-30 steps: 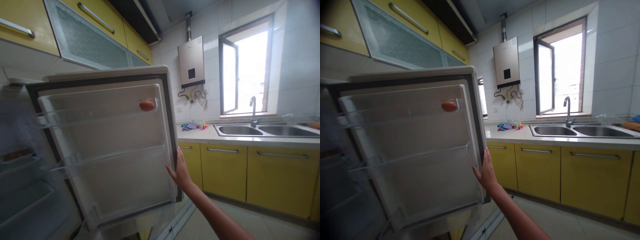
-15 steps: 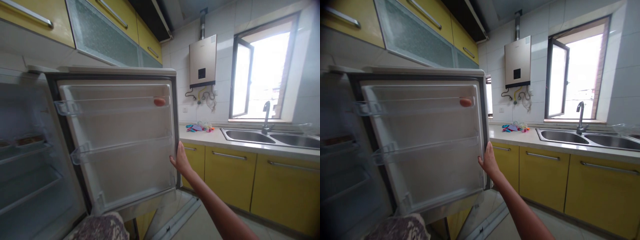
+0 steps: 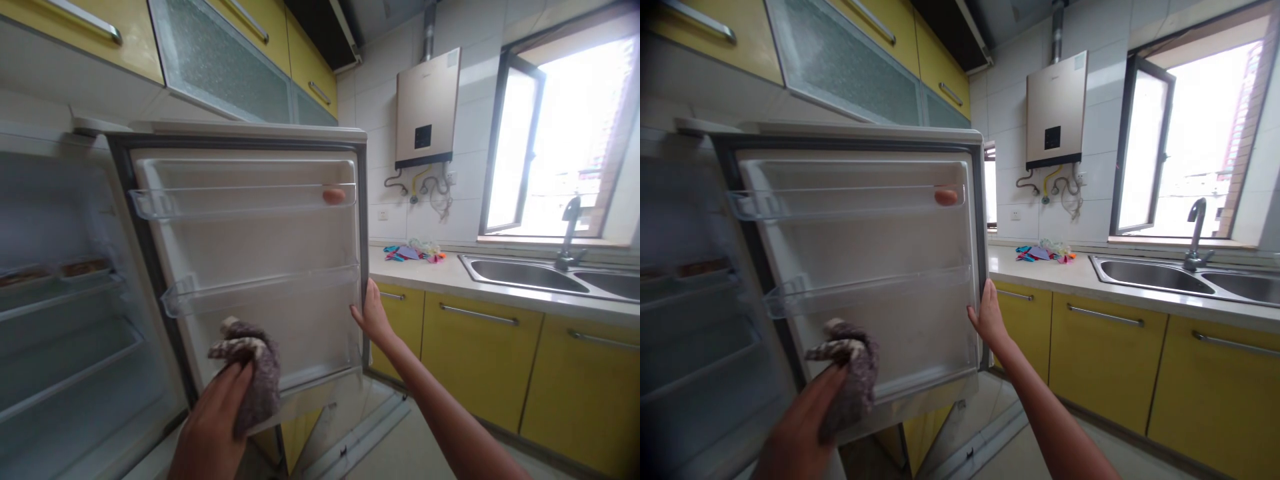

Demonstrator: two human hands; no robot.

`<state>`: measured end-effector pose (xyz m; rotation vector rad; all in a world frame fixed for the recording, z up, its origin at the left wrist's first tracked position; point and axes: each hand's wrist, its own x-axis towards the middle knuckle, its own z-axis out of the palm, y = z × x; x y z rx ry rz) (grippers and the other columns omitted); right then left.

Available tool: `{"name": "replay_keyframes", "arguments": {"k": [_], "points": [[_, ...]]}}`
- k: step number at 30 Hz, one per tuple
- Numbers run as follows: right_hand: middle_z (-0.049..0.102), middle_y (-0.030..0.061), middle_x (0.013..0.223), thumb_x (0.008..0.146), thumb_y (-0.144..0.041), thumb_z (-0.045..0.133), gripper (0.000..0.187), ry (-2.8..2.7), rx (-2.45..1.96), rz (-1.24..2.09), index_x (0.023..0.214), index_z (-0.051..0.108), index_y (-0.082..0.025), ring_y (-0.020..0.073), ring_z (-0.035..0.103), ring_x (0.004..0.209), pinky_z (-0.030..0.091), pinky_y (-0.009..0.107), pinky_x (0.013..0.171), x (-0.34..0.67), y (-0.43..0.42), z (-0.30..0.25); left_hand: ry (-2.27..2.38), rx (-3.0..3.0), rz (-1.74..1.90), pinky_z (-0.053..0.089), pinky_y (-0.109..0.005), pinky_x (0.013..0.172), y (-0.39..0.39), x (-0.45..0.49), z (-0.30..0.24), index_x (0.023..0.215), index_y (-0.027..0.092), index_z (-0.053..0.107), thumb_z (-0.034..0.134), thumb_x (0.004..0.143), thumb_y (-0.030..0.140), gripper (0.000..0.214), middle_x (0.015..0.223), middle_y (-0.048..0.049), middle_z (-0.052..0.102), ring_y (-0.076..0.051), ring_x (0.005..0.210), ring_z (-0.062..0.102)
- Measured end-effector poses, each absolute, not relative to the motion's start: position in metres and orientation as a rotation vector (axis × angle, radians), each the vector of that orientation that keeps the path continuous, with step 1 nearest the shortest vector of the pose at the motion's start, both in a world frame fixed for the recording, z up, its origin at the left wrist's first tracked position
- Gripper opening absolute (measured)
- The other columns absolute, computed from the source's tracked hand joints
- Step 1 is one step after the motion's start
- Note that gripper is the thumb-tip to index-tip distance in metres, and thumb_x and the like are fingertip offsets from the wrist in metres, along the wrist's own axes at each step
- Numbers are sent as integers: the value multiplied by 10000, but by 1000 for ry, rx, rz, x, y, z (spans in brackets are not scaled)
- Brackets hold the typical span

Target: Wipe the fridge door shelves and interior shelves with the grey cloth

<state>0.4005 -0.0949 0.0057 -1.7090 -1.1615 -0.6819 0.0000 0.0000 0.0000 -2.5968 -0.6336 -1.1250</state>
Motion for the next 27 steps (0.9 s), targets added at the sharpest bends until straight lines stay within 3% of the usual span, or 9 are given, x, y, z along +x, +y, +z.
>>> {"name": "replay_keyframes", "arguments": {"k": [4, 8, 11, 15, 19, 21, 24, 27], "points": [[276, 266, 1584, 907, -317, 523, 851, -1170, -1673, -669, 1590, 59, -113, 359, 240, 1520, 352, 589, 1198, 402, -93, 9, -682, -2614, -802, 502, -453, 1111, -13, 51, 0, 1363, 307, 606, 343, 796, -47, 718, 1369, -68, 659, -256, 1284, 602], [274, 256, 1591, 907, -340, 527, 861, -1168, -1665, -666, 1595, 55, -131, 354, 246, 1519, 362, 590, 1191, 402, -92, 6, -890, -2817, -440, 454, -409, 1137, -30, 75, -17, 1376, 275, 596, 307, 768, -91, 767, 1350, -64, 668, -210, 1267, 602], [272, 248, 1598, 917, -367, 523, 865, -1153, -1666, -672, 1601, 43, -145, 349, 251, 1521, 356, 591, 1195, 403, -94, 3, -972, -2901, -383, 367, -445, 1189, -35, 77, -20, 1435, 242, 539, 386, 733, -49, 776, 1388, -86, 630, -240, 1310, 549], [289, 236, 1600, 926, -389, 532, 856, -1164, -1689, -689, 1602, 65, -148, 343, 269, 1516, 365, 586, 1195, 400, -101, 6, -991, -2994, -333, 361, -437, 1161, -36, 79, -11, 1439, 234, 534, 458, 724, 38, 746, 1356, -94, 632, -262, 1269, 546], [289, 253, 1599, 939, -331, 521, 737, -1102, -1730, -817, 1569, 203, -119, 373, 239, 1521, 336, 636, 1191, 369, -115, 6, -934, -3044, -343, 373, -451, 1130, -42, 96, -7, 1435, 288, 534, 468, 783, 100, 681, 1326, -75, 638, -274, 1241, 545], [379, 230, 1553, 946, -272, 495, 618, -1125, -1670, -831, 1524, 315, -143, 346, 312, 1488, 367, 609, 1176, 338, -122, 1, -878, -3063, -380, 396, -472, 1102, -48, 111, -11, 1436, 302, 526, 480, 809, 132, 651, 1291, -74, 649, -285, 1205, 558], [628, 140, 1306, 947, -199, 445, 483, -1417, -1498, -595, 1429, 452, -219, 242, 557, 1267, 506, 453, 1064, 287, -130, -12, -777, -3097, -465, 397, -509, 1100, -58, 136, -22, 1390, 254, 563, 470, 861, 177, 542, 1290, -107, 655, -299, 1189, 566], [697, 86, 1217, 948, -217, 437, 388, -1687, -1456, -322, 1303, 585, -265, 226, 600, 1189, 500, 416, 1042, 252, -134, -25, -709, -3186, -468, 365, -515, 1153, -63, 150, -33, 1353, 189, 591, 482, 874, 200, 492, 1385, -156, 622, -313, 1284, 534]]}}
